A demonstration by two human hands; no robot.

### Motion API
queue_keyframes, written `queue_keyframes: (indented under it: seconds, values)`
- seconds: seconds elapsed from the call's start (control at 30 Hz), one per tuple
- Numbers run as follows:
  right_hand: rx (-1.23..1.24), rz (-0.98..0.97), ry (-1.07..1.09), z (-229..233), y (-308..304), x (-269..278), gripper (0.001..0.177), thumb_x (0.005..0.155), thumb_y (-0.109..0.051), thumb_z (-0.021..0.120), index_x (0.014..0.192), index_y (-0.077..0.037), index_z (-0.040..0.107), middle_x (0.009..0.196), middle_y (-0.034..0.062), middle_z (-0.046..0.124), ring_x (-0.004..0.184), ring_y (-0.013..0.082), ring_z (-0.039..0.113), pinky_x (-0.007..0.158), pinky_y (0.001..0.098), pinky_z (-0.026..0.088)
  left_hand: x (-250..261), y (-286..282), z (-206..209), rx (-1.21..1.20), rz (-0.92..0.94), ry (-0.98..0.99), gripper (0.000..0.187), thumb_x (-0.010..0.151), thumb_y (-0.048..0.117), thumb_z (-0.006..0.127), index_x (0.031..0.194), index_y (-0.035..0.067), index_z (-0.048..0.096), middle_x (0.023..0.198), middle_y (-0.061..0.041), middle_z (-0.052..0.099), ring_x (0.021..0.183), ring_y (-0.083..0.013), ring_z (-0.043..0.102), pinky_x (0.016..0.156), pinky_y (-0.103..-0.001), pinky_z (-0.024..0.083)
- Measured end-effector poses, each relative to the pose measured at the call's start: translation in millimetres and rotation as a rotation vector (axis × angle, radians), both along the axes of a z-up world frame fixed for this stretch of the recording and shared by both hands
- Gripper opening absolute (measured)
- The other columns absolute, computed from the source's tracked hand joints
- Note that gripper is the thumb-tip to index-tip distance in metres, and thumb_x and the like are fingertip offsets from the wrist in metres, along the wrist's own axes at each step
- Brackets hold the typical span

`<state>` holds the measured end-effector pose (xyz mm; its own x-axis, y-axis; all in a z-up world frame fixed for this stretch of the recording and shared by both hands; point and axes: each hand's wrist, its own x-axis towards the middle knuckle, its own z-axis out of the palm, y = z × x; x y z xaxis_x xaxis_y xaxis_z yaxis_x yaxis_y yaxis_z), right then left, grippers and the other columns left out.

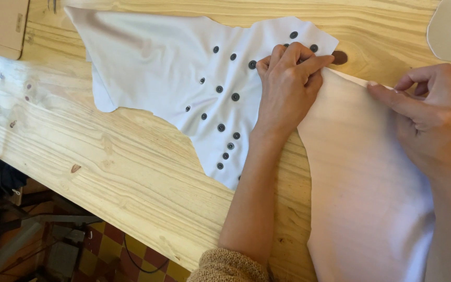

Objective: The person folds the edges of a white fabric piece and secures them with pins. They then use scissors to trim the excess fabric along the pinned edge.

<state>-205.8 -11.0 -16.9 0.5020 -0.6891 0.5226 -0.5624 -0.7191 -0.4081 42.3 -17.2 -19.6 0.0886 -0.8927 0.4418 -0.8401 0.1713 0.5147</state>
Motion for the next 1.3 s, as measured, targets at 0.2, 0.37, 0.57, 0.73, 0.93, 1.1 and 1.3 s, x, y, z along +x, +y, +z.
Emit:
queue_keyframes:
  seconds: [0.2,0.37,0.57,0.73,0.93,1.1,1.3]
  values:
    - [0.043,-0.043,0.060,3.0,4.0,1.9,0.029,0.125,0.011,0.078,0.137,-0.014,0.085,0.125,0.0211,0.057,0.107,0.0376,0.050,0.096,0.0435,0.047,-8.3,10.5,21.1,-0.092,-0.192,-0.040,0.053,0.087,-0.014,0.068,0.121,0.027,0.072,0.116,0.006,0.063,0.111,-0.0267,0.053,0.088,-0.046,0.034]
    - [0.118,-0.001,-0.026,10.2,0.2,0.8,0.038,0.119,0.029,0.067,0.136,0.000,0.084,0.120,0.0239,0.058,0.103,0.0381,0.052,0.090,0.0430,0.043,-32.6,12.8,21.9,-0.092,-0.312,-0.058,0.033,0.091,0.002,0.072,0.114,0.026,0.072,0.111,0.010,0.066,0.111,-0.0223,0.056,0.093,-0.046,0.038]
    - [0.400,-0.096,-0.259,-15.1,-2.0,-46.4,0.025,0.127,0.012,0.051,0.146,0.009,0.067,0.143,0.0243,0.051,0.126,0.0325,0.048,0.112,0.0404,0.034,-32.3,11.0,24.7,-0.123,-0.315,-0.072,0.023,0.093,0.002,0.073,0.100,0.023,0.075,0.101,0.008,0.062,0.105,-0.0223,0.052,0.089,-0.047,0.034]
    - [0.458,-0.148,-0.203,6.7,11.7,-35.7,0.017,0.116,0.018,0.066,0.128,0.008,0.072,0.124,0.0218,0.061,0.113,0.0274,0.051,0.093,0.0324,0.039,-37.1,13.0,23.9,-0.067,-0.305,-0.128,0.027,0.099,0.008,0.072,0.116,0.029,0.068,0.103,0.009,0.062,0.108,-0.0224,0.054,0.091,-0.046,0.036]
    - [0.401,-0.159,-0.139,29.7,13.3,-10.1,0.015,0.105,0.018,0.080,0.117,0.008,0.079,0.110,0.0169,0.064,0.089,0.0208,0.061,0.085,0.0288,0.051,-44.1,15.1,31.4,-0.163,-0.333,-0.131,0.016,0.095,0.006,0.069,0.094,0.019,0.061,0.097,0.007,0.062,0.101,-0.0237,0.051,0.087,-0.045,0.031]
    - [0.418,-0.230,-0.081,31.6,14.2,-9.9,0.011,0.104,0.007,0.083,0.110,0.000,0.078,0.110,0.0089,0.064,0.095,0.0173,0.064,0.090,0.0268,0.053,-44.5,14.0,26.7,-0.120,-0.310,-0.120,0.010,0.096,0.010,0.073,0.097,0.020,0.069,0.102,0.007,0.061,0.106,-0.0231,0.052,0.092,-0.047,0.032]
    - [0.290,-0.217,0.093,5.0,1.4,-22.4,0.013,0.095,-0.006,0.083,0.107,-0.009,0.079,0.106,0.0069,0.063,0.098,0.0255,0.061,0.091,0.0369,0.050,-43.3,11.5,28.6,-0.178,-0.326,-0.129,0.011,0.092,0.010,0.076,0.091,0.017,0.068,0.098,0.007,0.060,0.103,-0.0228,0.052,0.090,-0.046,0.029]
